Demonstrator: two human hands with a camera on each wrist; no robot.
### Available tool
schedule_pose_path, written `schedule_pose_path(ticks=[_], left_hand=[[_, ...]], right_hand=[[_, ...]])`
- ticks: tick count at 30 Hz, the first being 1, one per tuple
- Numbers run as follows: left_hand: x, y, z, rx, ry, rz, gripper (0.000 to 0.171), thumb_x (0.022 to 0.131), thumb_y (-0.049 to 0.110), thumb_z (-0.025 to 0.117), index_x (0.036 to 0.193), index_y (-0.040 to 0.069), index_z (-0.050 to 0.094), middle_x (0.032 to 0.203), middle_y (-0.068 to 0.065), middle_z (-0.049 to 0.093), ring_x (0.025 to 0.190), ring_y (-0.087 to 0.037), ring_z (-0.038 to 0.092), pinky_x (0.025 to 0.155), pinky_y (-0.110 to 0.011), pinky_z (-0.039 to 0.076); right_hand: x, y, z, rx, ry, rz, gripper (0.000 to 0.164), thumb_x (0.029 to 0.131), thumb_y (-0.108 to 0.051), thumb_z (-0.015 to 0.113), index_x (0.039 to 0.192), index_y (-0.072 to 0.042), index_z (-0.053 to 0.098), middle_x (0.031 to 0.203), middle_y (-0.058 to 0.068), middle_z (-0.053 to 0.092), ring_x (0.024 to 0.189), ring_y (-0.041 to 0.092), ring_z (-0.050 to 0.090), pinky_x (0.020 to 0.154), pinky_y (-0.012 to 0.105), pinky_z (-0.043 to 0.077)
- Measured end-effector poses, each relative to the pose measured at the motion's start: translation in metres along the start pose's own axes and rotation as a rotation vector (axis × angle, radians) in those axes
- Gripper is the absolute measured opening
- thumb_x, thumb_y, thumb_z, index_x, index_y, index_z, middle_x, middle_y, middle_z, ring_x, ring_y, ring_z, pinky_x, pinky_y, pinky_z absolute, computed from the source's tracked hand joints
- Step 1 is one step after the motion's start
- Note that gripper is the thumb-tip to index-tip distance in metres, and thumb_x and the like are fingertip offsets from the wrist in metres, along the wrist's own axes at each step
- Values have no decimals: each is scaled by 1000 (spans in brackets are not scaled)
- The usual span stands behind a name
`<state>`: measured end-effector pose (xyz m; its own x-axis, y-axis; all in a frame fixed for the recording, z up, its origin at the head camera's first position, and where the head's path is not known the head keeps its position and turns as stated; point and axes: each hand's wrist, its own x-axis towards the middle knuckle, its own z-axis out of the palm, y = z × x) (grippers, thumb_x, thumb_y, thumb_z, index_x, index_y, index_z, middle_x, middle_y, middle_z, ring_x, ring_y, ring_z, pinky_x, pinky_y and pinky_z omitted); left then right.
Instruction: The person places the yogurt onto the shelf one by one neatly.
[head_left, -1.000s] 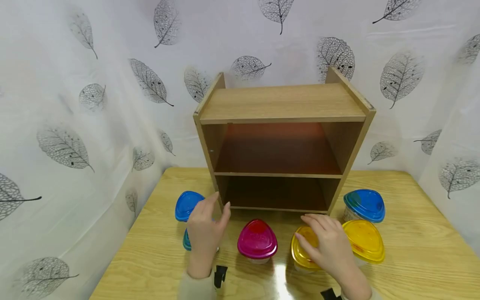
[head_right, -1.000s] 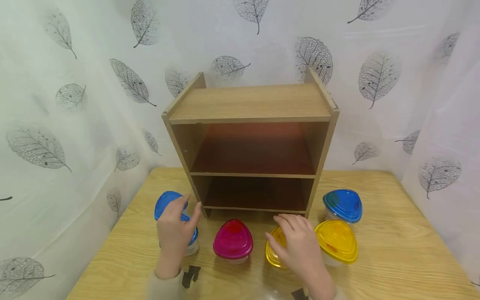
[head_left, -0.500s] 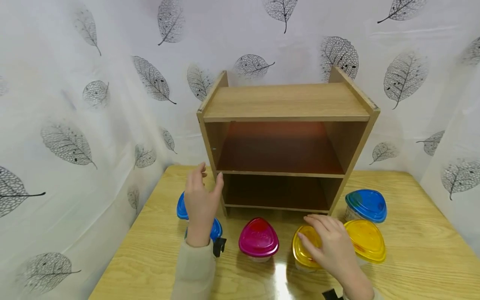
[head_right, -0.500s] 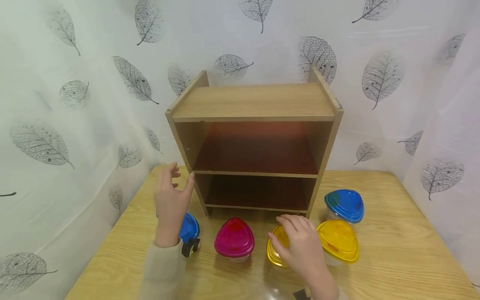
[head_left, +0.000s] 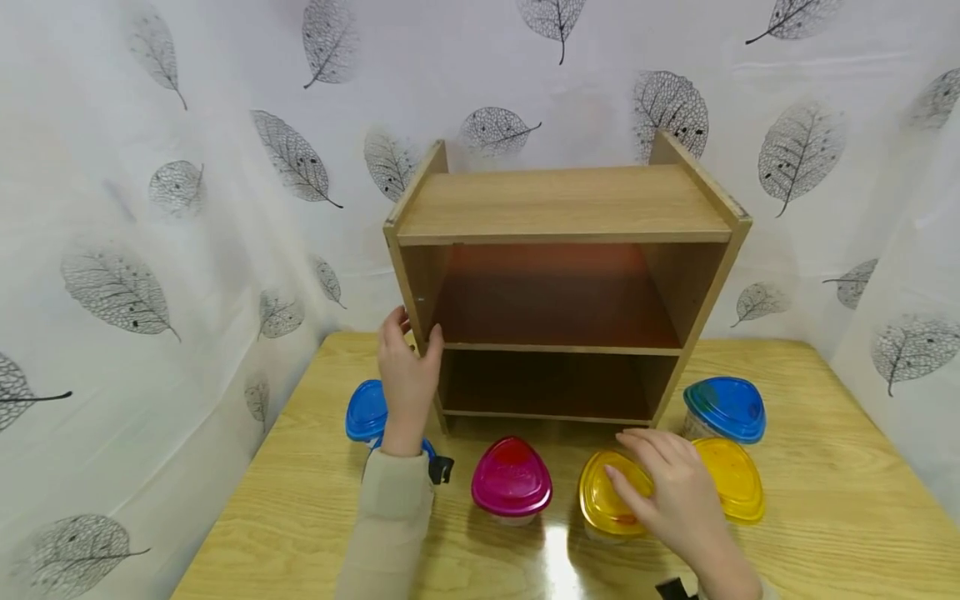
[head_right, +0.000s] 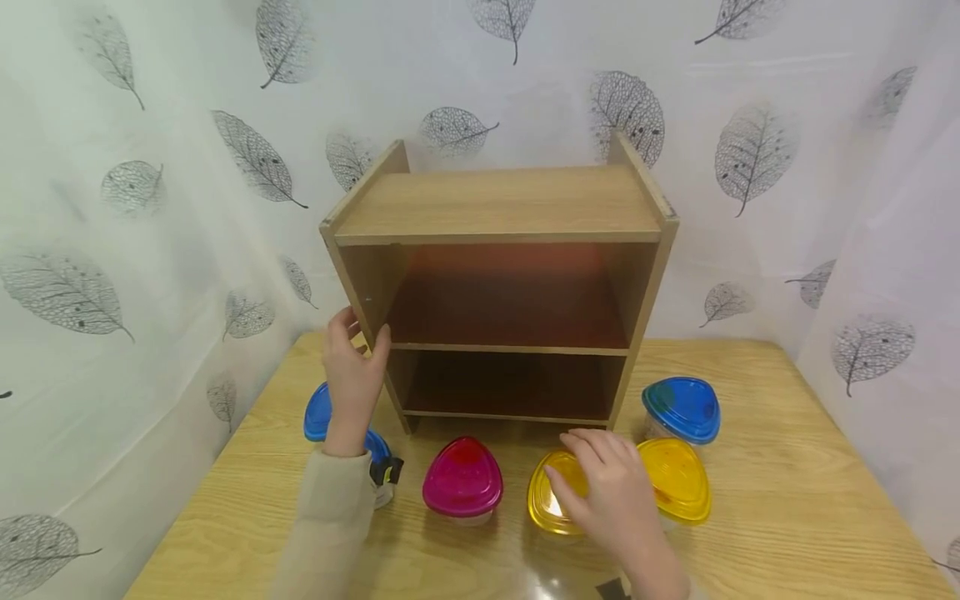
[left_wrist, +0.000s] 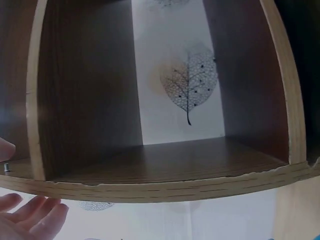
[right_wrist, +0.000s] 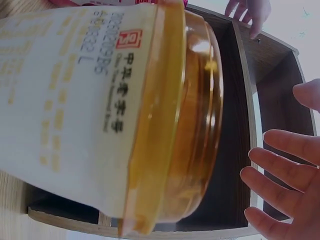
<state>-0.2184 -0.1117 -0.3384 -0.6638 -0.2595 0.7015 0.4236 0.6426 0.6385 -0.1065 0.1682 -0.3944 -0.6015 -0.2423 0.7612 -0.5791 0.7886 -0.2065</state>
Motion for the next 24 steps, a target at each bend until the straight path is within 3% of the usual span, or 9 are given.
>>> schedule_pose_path(ticks=[12,17,20,24], left_hand=[[2,-10,5,-70,-56,-43,36,85,10,57,115,-5,46,103,-24,58,85,-32,60,61,-42,51],[2,-12,5,-75,-59,-45,30,85,9,56,110,-6,51,98,-24,60,82,-33,60,60,-42,51],[2,-12,5,-69,-59,-40,24,85,7,56,104,-8,56,95,-24,61,81,-33,60,62,-43,50],[3,-12,7,-63,-73,-61,20,85,7,54,97,-8,60,93,-22,62,82,-33,61,67,-44,50]], right_hand=[[-4,11,-11,18,-14,10,44,84,-41,50,88,0,63,90,13,62,82,28,55,73,42,40],[-4,20,-23,46,-25,45,52,86,-47,45,88,2,63,89,13,62,83,27,54,76,37,38],[-2,26,-33,45,-14,53,53,87,-48,43,88,1,62,88,11,62,83,27,54,81,25,36],[1,36,-48,24,-30,91,32,79,-29,63,92,0,63,91,10,62,85,27,54,86,9,27]])
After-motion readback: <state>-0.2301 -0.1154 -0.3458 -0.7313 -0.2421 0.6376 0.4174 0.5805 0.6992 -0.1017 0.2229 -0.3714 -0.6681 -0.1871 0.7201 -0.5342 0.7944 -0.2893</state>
